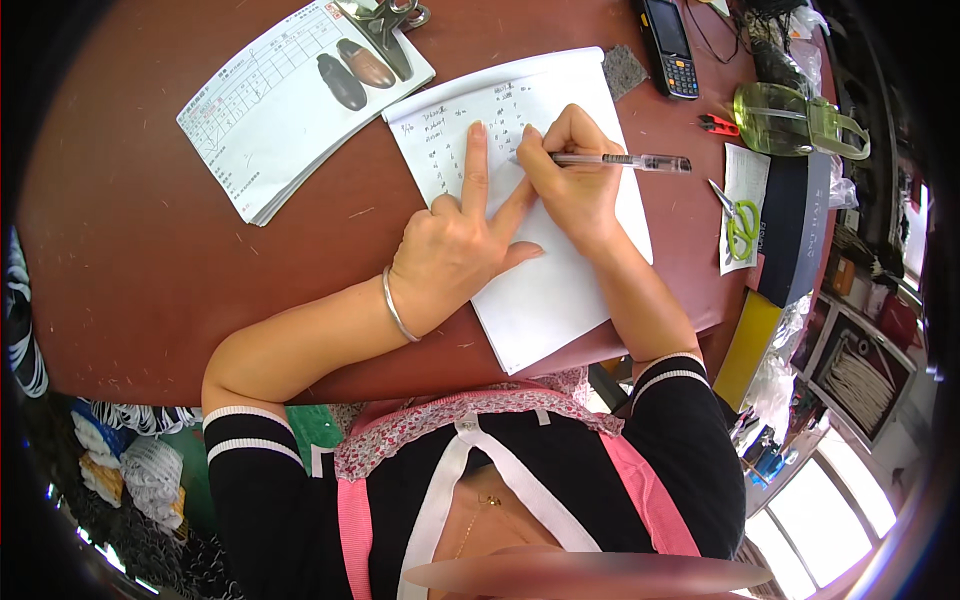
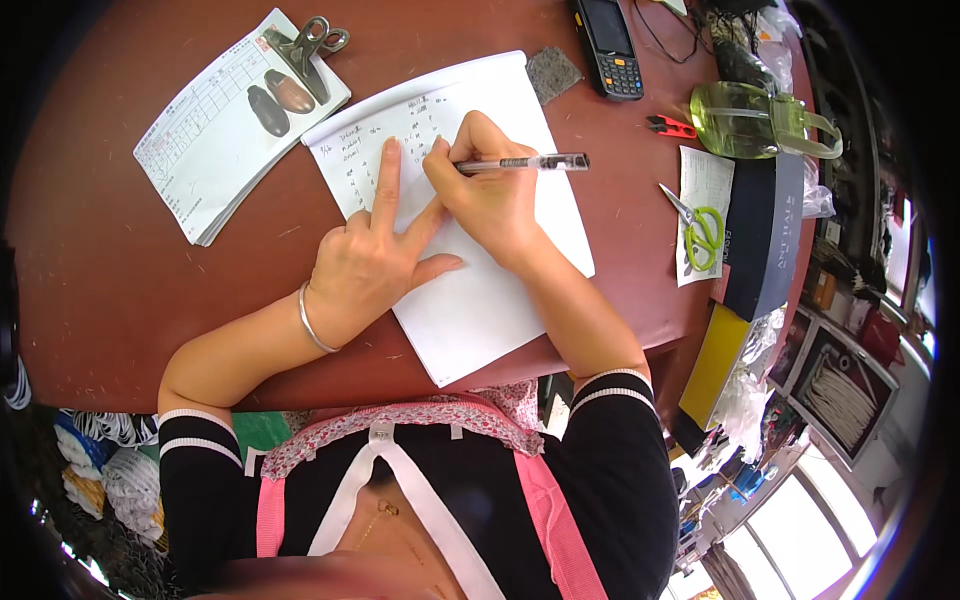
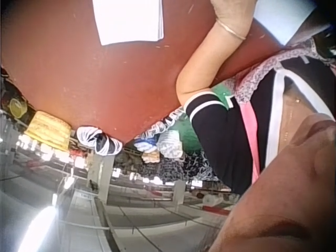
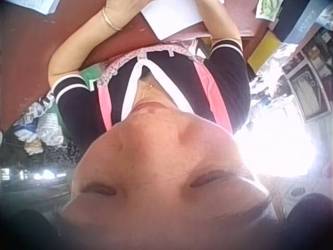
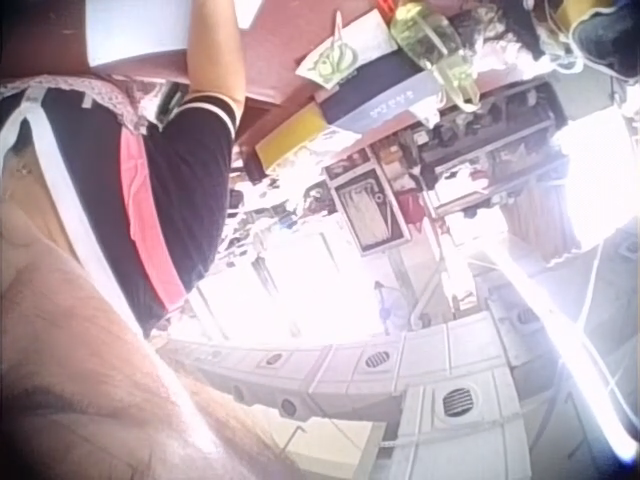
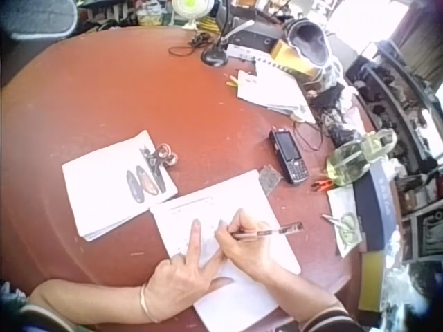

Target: The recorder is writing notes and checking documents at a desk in a shoe manufacturing facility.

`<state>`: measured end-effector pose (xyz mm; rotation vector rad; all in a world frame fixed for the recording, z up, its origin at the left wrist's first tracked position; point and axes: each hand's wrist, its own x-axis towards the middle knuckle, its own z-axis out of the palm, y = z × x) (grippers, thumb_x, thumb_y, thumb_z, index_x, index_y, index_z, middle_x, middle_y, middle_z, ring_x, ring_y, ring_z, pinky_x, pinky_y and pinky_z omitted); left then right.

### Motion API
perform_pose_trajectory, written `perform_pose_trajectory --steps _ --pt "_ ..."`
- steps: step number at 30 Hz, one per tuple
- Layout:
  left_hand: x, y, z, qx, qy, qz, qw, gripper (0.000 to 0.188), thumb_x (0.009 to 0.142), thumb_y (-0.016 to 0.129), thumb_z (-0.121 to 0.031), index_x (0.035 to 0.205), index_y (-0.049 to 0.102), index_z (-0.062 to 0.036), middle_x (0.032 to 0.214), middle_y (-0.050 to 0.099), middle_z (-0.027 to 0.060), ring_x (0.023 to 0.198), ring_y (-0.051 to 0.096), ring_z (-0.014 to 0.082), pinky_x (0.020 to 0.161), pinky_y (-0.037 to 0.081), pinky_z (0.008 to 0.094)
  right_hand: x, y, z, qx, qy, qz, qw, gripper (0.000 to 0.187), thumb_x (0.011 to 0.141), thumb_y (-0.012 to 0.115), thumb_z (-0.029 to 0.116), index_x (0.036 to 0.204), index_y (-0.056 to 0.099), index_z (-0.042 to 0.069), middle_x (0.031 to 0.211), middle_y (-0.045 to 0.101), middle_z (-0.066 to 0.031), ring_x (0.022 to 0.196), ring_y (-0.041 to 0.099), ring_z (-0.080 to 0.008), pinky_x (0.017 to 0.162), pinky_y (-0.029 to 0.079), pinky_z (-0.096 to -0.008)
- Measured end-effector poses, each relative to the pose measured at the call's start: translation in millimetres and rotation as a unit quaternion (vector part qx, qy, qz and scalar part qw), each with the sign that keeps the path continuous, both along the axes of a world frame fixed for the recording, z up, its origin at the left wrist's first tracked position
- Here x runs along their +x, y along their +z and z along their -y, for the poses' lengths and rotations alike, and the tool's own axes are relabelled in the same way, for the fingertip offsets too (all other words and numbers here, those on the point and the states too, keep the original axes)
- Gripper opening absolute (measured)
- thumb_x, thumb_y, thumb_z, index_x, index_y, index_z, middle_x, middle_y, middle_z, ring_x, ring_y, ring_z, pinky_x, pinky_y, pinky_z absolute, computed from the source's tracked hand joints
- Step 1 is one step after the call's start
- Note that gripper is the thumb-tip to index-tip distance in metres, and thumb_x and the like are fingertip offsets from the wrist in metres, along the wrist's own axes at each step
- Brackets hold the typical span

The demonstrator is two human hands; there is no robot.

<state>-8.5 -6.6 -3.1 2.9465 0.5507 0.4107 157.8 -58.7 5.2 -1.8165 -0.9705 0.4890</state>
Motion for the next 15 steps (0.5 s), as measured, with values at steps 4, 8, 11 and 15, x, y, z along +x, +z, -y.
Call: perform_pose_trajectory --steps 4,8,11,15 --pt "-0.8 0.5 0.4 0.001 0.003 -0.004 1.0 0.075 0.082 0.07 -0.068 0.144 0.062 -0.0277 0.149 0.047 0.0377 0.044 0.052 0.0141 0.042 0.049 0.0253 -0.5 -2.6 1.8 0.01 0.005 0.0 1.0 0.035 0.087 0.073 0.003 0.069 0.043 0.006 0.055 0.05 0.0 0.05 0.042 -0.0039 0.044 0.037 -0.0268" --pt "-1.5 -0.3 0.4 -0.007 0.003 0.002 1.0 0.073 0.081 0.071 -0.067 0.142 0.063 -0.027 0.149 0.047 0.0379 0.044 0.052 0.014 0.042 0.049 0.0251 -2.3 -2.9 1.5 0.029 0.015 0.002 0.999 0.035 0.086 0.073 0.003 0.069 0.043 0.006 0.055 0.05 0.0001 0.05 0.042 -0.004 0.045 0.037 -0.0267" --pt "-0.5 -0.4 -0.3 -0.01 0.0 0.007 1.0 0.072 0.081 0.072 -0.066 0.14 0.065 -0.026 0.148 0.047 0.0379 0.044 0.052 0.0138 0.042 0.049 0.0248 -0.9 -3.2 0.6 0.004 0.021 0.003 1.0 0.035 0.086 0.073 0.003 0.068 0.043 0.006 0.055 0.05 -0.0001 0.05 0.042 -0.0043 0.045 0.036 -0.0267" --pt "0.0 1.3 -2.1 -0.001 -0.001 0.007 1.0 0.07 0.08 0.073 -0.066 0.137 0.067 -0.0247 0.148 0.047 0.0379 0.044 0.051 0.0132 0.042 0.049 0.0244 -1.2 1.3 -1.1 -0.009 0.017 0.017 1.0 0.036 0.086 0.073 0.003 0.068 0.042 0.006 0.055 0.049 -0.0005 0.05 0.041 -0.0046 0.045 0.036 -0.0271"
